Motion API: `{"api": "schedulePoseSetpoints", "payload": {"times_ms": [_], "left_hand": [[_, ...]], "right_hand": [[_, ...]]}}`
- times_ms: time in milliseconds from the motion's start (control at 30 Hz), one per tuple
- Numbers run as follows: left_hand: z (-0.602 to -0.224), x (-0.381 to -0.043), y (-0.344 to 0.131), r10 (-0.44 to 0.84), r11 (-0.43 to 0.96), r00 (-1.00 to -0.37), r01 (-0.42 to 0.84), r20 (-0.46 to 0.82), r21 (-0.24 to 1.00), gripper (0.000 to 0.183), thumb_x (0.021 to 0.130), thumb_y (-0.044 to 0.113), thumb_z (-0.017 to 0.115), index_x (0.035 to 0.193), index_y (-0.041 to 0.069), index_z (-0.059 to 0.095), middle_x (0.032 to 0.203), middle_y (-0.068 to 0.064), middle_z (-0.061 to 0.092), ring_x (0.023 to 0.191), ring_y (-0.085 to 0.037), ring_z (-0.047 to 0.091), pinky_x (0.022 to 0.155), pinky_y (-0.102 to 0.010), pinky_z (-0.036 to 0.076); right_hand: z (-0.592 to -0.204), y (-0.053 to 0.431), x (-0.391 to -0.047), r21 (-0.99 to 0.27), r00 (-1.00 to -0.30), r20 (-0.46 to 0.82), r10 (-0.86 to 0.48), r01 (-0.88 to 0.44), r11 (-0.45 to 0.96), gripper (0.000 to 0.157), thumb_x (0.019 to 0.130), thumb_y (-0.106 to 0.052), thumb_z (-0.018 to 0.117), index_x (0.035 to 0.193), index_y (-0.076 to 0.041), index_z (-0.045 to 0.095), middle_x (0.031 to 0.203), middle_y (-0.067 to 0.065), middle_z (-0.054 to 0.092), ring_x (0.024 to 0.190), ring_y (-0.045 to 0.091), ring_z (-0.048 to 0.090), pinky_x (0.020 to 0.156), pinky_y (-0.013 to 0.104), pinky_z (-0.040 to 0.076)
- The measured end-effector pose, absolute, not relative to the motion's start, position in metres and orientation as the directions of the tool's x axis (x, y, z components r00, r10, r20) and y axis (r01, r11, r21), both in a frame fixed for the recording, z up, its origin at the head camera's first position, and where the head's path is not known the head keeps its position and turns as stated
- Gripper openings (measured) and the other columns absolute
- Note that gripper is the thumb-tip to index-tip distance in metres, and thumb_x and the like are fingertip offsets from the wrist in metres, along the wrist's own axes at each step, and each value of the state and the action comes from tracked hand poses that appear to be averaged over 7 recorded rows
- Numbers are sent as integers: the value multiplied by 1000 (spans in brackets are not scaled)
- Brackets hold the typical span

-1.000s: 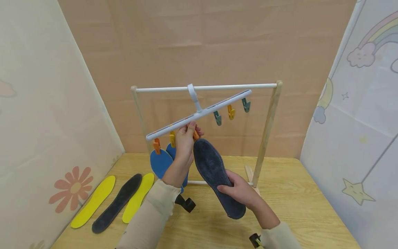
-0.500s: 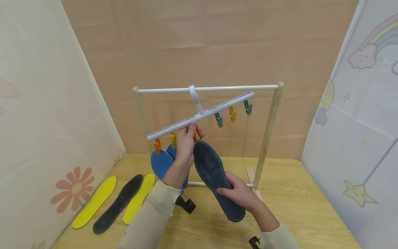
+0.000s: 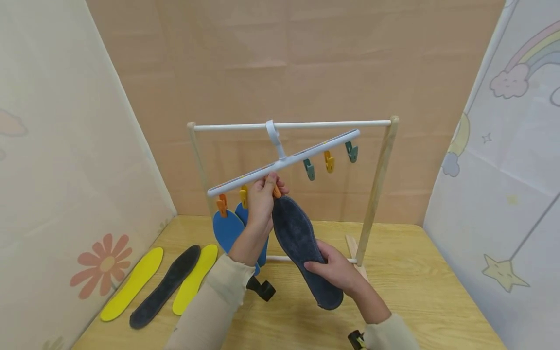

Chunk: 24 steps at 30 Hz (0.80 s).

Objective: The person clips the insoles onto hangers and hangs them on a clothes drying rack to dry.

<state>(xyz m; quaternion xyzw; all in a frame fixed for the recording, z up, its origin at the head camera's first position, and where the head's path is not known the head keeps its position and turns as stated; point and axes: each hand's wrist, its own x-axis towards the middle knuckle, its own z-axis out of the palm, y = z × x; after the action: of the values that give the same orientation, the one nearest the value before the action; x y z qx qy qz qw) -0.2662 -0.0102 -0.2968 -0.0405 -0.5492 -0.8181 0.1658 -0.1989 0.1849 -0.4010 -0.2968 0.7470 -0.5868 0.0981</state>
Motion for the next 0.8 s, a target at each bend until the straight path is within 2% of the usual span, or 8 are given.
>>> {"api": "schedulePoseSetpoints", "payload": {"times_ms": [300, 533, 800], "left_hand": [[-298, -267, -11, -233, -347, -941, 317, 246, 883, 25, 103, 28, 57, 102, 5, 68, 83, -4, 61, 66, -13, 64, 79, -35, 59], [-298, -266, -11, -242, -342, -939, 318, 244, 884, 27, 103, 28, 58, 111, 5, 69, 83, -3, 63, 70, -14, 61, 79, -35, 58], [-298, -264, -11, -254, -274, -938, 303, 236, 913, 27, 103, 30, 58, 106, 6, 71, 81, 1, 65, 73, -14, 53, 85, -35, 47]], "right_hand": [[-396, 179, -202, -932, -793, 220, -568, -343, 118, 58, 102, -9, 56, 153, 5, 33, 144, 33, 46, 115, 13, 62, 91, 30, 54], [-393, 177, -203, -928, -797, 226, -560, -350, 124, 56, 102, -9, 56, 150, 9, 34, 138, 33, 51, 111, 16, 63, 90, 31, 55], [-389, 175, -203, -929, -806, 226, -547, -348, 128, 58, 102, -10, 57, 150, 9, 33, 138, 34, 51, 111, 16, 63, 90, 31, 54]]}}
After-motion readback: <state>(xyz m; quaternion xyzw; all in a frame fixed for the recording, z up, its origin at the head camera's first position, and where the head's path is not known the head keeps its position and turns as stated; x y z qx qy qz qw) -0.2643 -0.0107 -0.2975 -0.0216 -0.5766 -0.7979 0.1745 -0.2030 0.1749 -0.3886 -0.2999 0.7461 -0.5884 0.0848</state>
